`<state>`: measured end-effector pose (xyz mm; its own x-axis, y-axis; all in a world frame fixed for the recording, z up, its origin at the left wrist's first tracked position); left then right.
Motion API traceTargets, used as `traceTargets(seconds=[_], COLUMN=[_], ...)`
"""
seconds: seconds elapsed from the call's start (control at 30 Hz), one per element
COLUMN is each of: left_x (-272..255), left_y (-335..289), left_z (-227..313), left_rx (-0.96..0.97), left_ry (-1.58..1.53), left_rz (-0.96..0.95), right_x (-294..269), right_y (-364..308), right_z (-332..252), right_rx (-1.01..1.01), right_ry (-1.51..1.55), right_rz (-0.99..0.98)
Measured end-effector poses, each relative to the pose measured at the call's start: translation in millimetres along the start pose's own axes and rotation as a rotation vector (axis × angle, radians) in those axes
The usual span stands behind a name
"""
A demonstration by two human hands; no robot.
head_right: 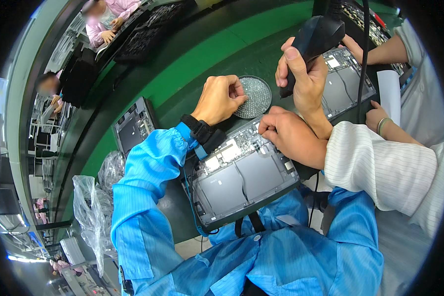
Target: Assembling the internal electronic components and ribbon cables of tablets on a factory assembly line.
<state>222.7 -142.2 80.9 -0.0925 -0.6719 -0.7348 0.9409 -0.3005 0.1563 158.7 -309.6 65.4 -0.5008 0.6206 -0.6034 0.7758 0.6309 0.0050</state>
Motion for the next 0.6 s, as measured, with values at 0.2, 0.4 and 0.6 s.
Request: traceTargets(seconds=[0.2, 0.4, 0.6], left_x=[-5.9, -18.5, -22.7], left_y=[-7.3, -26.7, -68.7], left_z=[2.6, 23.5, 51.9], left_rx=[-0.004, -0.063, 0.302], left_ry=[0.004, 0.055, 0.021], left_rz=[-0.017, -0.114, -0.120], right_x=[3.0, -1.5, 3.6], right_y=[1.5, 1.3, -3.9], right_z=[-3.2, -1.8, 0.5], right_rx=[-0.044, -0.039, -0.111], right_ry=[-0.037, -0.045, -0.097], right_rz=[0.011, -0.007, 0.079])
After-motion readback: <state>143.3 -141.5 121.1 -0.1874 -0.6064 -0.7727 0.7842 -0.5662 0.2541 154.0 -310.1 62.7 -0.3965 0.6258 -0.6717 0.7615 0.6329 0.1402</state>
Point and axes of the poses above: each hand's wrist, its own y-axis towards the middle knuckle, its own x-axis out of the palm, z = x × y, the point moved 7 cm from there along y, towards the middle knuckle, and after that the axes turned 2 degrees about -z, right-handed, at the moved point
